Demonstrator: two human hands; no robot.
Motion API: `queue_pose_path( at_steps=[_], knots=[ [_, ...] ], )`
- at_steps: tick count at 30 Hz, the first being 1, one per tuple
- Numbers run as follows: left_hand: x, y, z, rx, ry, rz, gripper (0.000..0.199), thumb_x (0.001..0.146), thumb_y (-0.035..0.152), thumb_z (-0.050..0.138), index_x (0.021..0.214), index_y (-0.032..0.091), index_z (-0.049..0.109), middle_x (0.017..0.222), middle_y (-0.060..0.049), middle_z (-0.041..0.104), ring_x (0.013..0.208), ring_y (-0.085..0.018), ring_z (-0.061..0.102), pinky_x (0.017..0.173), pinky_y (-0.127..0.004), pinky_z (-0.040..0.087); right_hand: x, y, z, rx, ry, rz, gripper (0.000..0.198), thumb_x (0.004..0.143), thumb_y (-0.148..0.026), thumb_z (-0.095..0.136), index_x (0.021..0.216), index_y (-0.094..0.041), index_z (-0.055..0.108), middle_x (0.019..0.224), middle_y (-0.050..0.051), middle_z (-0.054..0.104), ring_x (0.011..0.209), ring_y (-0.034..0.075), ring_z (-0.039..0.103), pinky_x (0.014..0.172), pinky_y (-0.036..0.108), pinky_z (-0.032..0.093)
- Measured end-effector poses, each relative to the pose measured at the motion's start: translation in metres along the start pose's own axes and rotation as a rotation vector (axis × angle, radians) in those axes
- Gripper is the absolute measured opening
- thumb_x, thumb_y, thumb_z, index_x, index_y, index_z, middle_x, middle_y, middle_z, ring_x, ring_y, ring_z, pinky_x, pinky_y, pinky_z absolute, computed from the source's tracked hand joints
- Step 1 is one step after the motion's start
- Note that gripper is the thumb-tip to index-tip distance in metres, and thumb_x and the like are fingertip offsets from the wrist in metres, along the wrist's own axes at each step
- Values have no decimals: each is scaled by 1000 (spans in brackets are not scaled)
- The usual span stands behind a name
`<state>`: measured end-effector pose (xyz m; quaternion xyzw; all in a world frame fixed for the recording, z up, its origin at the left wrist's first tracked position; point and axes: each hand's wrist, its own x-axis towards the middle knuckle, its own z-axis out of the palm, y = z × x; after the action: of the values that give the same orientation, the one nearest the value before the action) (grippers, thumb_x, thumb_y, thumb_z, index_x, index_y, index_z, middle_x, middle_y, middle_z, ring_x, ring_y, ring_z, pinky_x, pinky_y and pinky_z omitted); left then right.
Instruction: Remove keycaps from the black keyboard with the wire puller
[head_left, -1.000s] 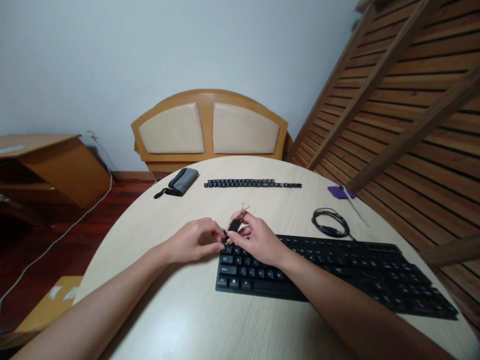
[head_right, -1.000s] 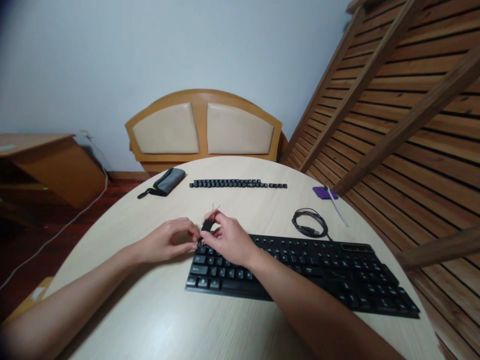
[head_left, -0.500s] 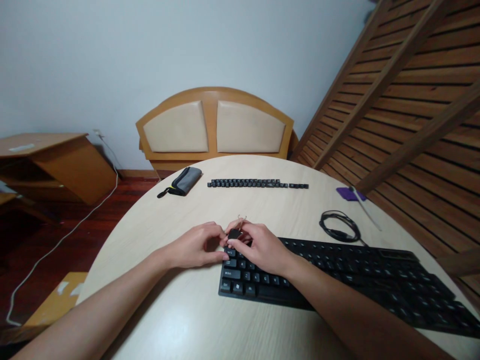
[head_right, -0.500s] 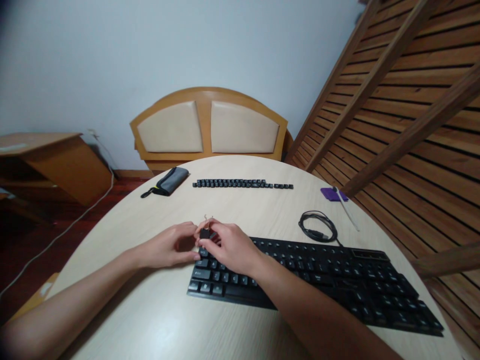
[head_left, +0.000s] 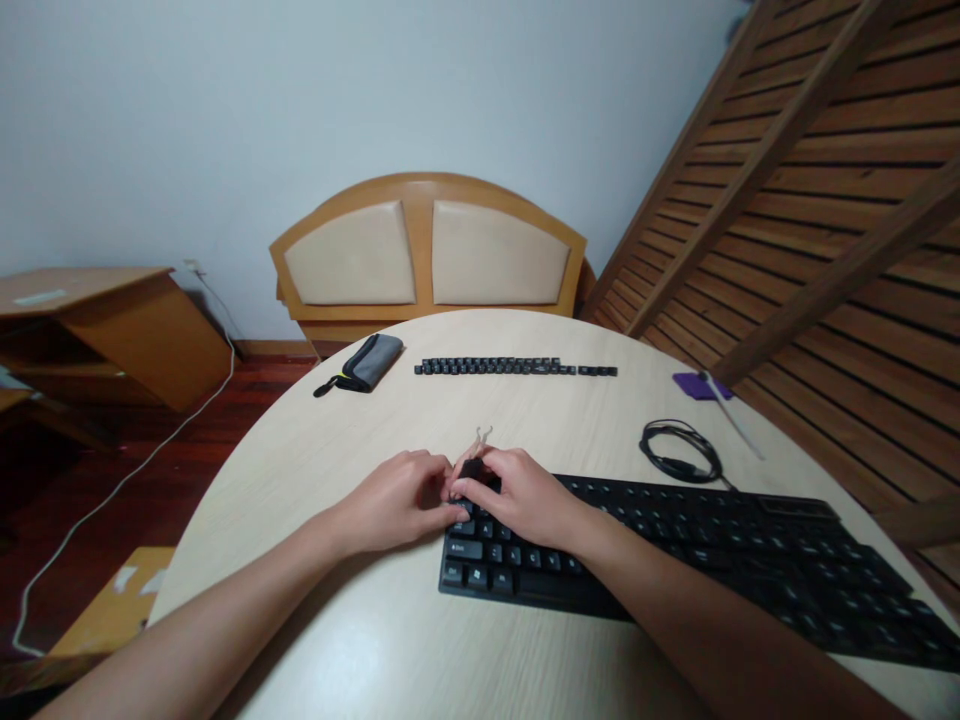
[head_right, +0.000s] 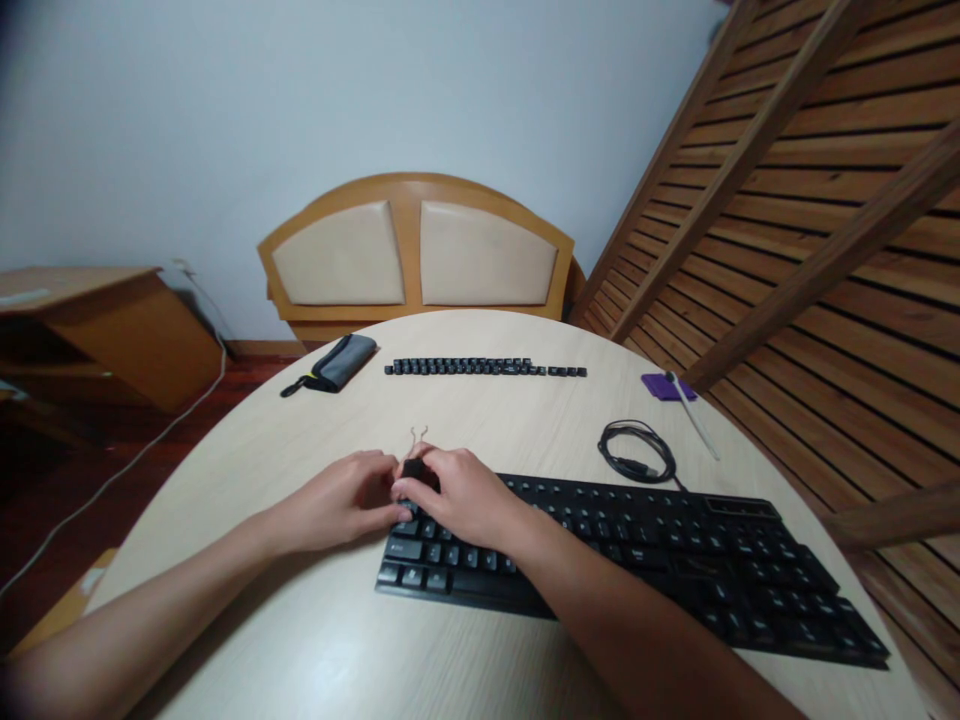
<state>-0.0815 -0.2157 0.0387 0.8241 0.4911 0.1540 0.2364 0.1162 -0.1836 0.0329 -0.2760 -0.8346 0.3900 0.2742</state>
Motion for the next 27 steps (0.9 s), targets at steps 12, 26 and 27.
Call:
queue_pose_path(
  at_steps=[12,26,27],
  knots=[
    [-5,3,16,-53,0,-214,33,80,52,62,77,19,59,70,0,64,62,-17,55,54,-27,30,-2,0,0,18,-22,-29,17,92,-23,56,89,-18,71,94,4,72,87,16,66,82,27,48],
    [-5,-2,21,-207,-33,-190,30,86,46,60,83,17,59,74,-2,65,65,-17,55,58,-27,35,-1,2,2,59,-3,-13,17,92,-22,57,84,-17,71,91,4,71,83,15,65,79,25,47],
    [-5,-1,20,-208,-33,-187,29,86,46,60,83,17,59,75,-2,65,66,-17,55,59,-27,36,-1,2,2,70,-4,-20,17,92,-21,57,83,-17,71,91,4,71,84,15,65,80,26,47]
  ],
)
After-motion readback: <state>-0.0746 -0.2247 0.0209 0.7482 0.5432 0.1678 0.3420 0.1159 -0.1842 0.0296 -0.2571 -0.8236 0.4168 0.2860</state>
